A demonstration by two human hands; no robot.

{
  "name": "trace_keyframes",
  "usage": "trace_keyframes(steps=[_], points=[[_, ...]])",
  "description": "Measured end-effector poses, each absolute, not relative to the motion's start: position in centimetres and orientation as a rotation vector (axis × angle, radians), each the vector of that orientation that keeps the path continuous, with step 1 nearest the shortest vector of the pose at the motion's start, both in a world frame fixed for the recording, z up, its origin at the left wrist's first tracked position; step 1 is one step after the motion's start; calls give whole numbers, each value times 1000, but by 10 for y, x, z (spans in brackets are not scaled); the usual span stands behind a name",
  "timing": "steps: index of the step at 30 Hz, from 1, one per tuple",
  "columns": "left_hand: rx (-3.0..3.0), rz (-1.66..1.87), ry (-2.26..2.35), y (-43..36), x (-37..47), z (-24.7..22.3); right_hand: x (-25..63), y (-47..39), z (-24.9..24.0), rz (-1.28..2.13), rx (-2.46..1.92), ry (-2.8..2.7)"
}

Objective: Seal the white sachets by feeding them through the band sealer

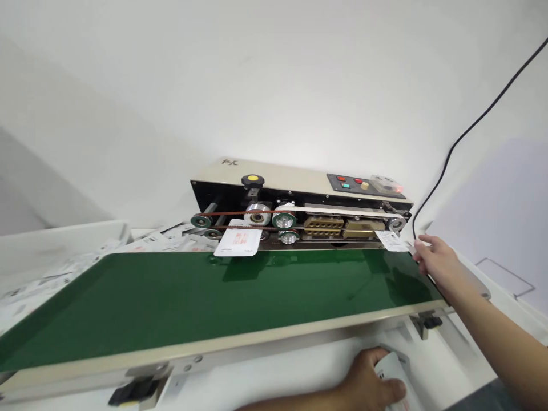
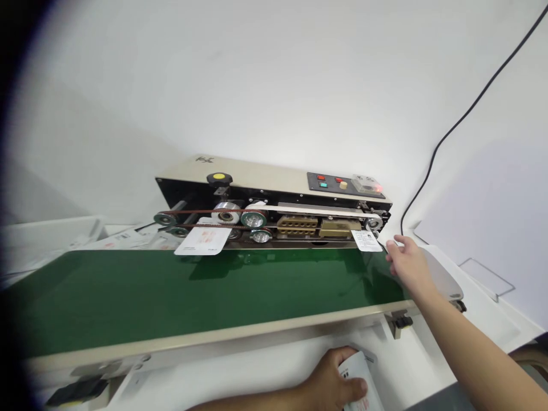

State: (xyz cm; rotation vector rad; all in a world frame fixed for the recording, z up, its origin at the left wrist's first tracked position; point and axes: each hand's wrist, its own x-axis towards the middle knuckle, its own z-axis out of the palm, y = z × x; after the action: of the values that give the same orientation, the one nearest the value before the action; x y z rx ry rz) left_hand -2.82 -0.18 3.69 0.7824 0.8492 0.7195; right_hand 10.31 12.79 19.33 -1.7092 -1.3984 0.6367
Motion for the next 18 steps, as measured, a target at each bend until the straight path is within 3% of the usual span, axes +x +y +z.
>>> trace_keyframes(steps=[2,4,11,18], points=[[765,727,833,-1,-28,38,112,95,185,122,-1699,-1565],[742,743,824,-2,-27,38,121,58,164,-46,-1625,-1689],[823,775,867,-10,-25,36,144,-26,57,541,-1520,-2096],[739,772,852,-12,-26,41,147,-46,39,828,-1620,-1783]])
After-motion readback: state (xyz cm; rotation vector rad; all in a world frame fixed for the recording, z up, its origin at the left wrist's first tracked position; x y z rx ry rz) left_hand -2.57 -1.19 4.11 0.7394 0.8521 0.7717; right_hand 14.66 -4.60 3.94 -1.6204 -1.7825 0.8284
